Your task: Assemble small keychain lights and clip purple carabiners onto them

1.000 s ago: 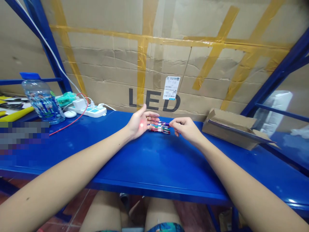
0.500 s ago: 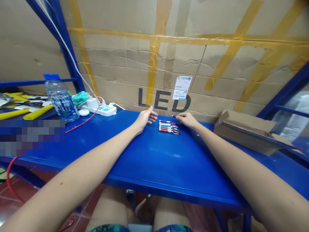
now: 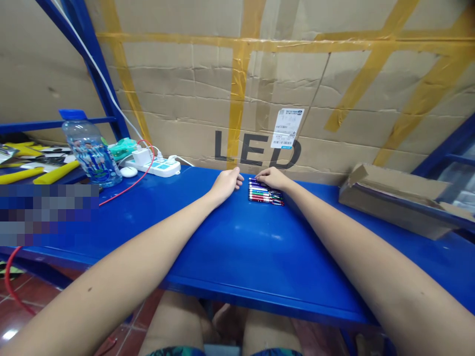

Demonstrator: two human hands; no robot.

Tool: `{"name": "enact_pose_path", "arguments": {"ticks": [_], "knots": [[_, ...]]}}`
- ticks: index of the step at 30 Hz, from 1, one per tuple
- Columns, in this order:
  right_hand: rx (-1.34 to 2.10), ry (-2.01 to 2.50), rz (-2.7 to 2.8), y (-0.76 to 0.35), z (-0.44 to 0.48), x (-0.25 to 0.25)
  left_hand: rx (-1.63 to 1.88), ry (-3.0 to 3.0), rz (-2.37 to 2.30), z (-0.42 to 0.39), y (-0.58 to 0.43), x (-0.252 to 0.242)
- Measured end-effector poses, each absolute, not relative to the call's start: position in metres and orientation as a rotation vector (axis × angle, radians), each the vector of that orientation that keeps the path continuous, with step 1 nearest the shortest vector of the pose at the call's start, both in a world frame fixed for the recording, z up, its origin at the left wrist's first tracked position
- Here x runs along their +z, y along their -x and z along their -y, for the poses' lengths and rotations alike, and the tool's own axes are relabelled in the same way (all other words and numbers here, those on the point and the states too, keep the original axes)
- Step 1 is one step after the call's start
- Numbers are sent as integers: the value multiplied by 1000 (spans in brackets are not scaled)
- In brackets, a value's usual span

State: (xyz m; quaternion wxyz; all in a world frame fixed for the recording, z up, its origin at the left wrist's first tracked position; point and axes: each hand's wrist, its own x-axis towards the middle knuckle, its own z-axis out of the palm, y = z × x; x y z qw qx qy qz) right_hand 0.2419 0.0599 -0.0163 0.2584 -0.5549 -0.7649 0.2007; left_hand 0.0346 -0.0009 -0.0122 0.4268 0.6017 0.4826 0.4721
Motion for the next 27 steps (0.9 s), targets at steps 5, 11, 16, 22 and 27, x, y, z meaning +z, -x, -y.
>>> {"name": "enact_pose_path", "arguments": {"ticks": [5, 11, 16, 22, 27], "knots": [[589, 1452, 2086, -241, -57, -15, 1170, -1541, -1227, 1, -34, -14], [576, 1466, 2081, -239, -53, -13, 1144, -1603, -1239, 3, -34, -14], [580, 1465, 2088, -241, -50, -13, 1133, -1638, -1219, -1, -33, -18], [589, 1442, 2096, -242, -50, -12, 1142, -1679, -1216, -6, -31, -24], [572, 1437, 2089, -241, -49, -11, 1134, -1706, -1207, -9, -30, -27]]}}
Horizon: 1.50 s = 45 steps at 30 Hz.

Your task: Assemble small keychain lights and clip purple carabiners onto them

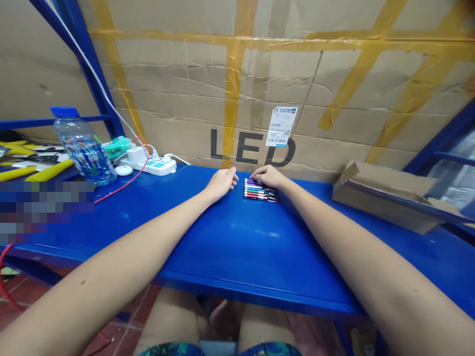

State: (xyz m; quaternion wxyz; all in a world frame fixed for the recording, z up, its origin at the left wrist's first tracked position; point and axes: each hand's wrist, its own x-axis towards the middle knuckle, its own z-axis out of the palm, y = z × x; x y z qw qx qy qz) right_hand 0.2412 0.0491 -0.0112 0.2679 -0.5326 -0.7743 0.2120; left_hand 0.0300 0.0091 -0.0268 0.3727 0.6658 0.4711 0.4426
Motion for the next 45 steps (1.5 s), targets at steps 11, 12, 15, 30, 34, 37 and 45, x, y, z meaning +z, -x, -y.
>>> {"name": "enact_pose_path", "arguments": {"ticks": [11, 12, 15, 30, 34, 37, 45], "knots": [[511, 1447, 2074, -239, -45, -13, 1138, -1749, -1229, -11, -30, -29], [510, 1447, 2064, -240, -45, -13, 1139, -1752, -1231, -11, -30, -29], [497, 1438, 2018, -247, -49, -18, 1137, -1772, -1254, -10, -30, -29], [244, 1573, 1824, -279, -38, -25, 913, -2172, -1336, -4, -23, -22], [113, 1586, 1780, -283, -20, -18, 797, -2275, -1347, -3, -21, -18], [-2, 1525, 1808, -286, -1, -13, 719, -2339, -1352, 1, -22, -15], [154, 1498, 2053, -288, 48, 2, 664, -2409, -1457, 8, -27, -13]]}}
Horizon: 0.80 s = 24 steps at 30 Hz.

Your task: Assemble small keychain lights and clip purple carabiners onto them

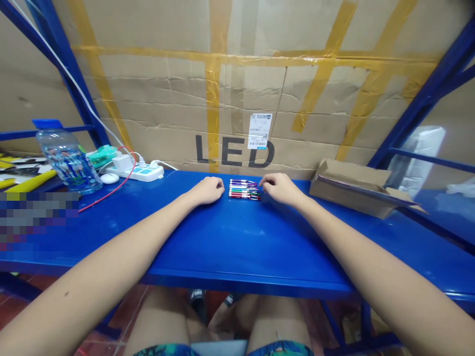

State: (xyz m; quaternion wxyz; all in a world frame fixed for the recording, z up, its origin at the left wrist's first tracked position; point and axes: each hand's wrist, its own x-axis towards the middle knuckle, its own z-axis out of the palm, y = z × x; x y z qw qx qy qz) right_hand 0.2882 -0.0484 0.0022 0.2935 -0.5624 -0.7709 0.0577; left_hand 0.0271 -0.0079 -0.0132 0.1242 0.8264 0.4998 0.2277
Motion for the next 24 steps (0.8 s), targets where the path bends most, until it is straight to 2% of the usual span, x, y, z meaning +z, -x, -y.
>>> {"name": "enact_pose_path", "arguments": {"ticks": [7, 24], "knots": [[221, 1611, 2205, -273, 62, 10, 572, -2440, -1444, 13, -27, -12], [320, 1607, 2285, -276, 61, 8, 841, -2558, -1175, 33, -46, -8]]}}
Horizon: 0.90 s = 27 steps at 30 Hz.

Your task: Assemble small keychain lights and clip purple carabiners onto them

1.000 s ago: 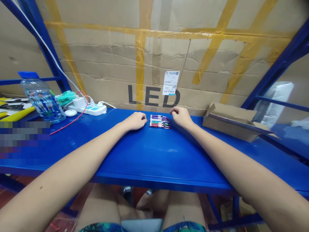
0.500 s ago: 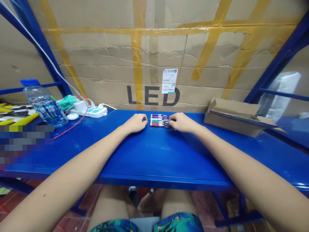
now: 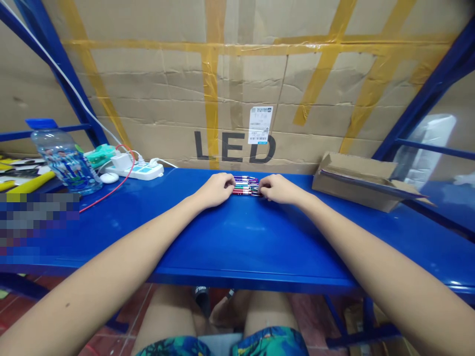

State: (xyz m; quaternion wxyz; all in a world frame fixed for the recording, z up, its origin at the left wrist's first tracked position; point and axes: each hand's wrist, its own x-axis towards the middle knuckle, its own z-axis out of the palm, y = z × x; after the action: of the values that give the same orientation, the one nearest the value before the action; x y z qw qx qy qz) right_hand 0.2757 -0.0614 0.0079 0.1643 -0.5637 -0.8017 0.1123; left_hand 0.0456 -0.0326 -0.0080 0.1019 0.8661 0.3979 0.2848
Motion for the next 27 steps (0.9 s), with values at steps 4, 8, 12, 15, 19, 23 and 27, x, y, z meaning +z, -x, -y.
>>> {"name": "enact_pose_path", "arguments": {"ticks": [4, 8, 12, 15, 19, 23, 27], "knots": [[293, 1566, 2284, -274, 62, 8, 810, -2707, -1058, 35, -48, -9], [282, 1508, 2300, -274, 60, 4, 697, -2814, -939, 37, -54, -12], [382, 1425, 2392, -275, 59, 1, 606, -2796, -981, 40, -58, -13], [483, 1376, 2447, -275, 61, 3, 538, -2782, -977, 43, -57, -10], [585, 1321, 2478, -274, 64, 6, 488, -2808, -922, 48, -56, -7], [622, 1298, 2474, -271, 65, 5, 447, -2814, -903, 51, -58, -7], [496, 1256, 2387, -270, 65, 4, 508, -2762, -866, 52, -61, -9]]}}
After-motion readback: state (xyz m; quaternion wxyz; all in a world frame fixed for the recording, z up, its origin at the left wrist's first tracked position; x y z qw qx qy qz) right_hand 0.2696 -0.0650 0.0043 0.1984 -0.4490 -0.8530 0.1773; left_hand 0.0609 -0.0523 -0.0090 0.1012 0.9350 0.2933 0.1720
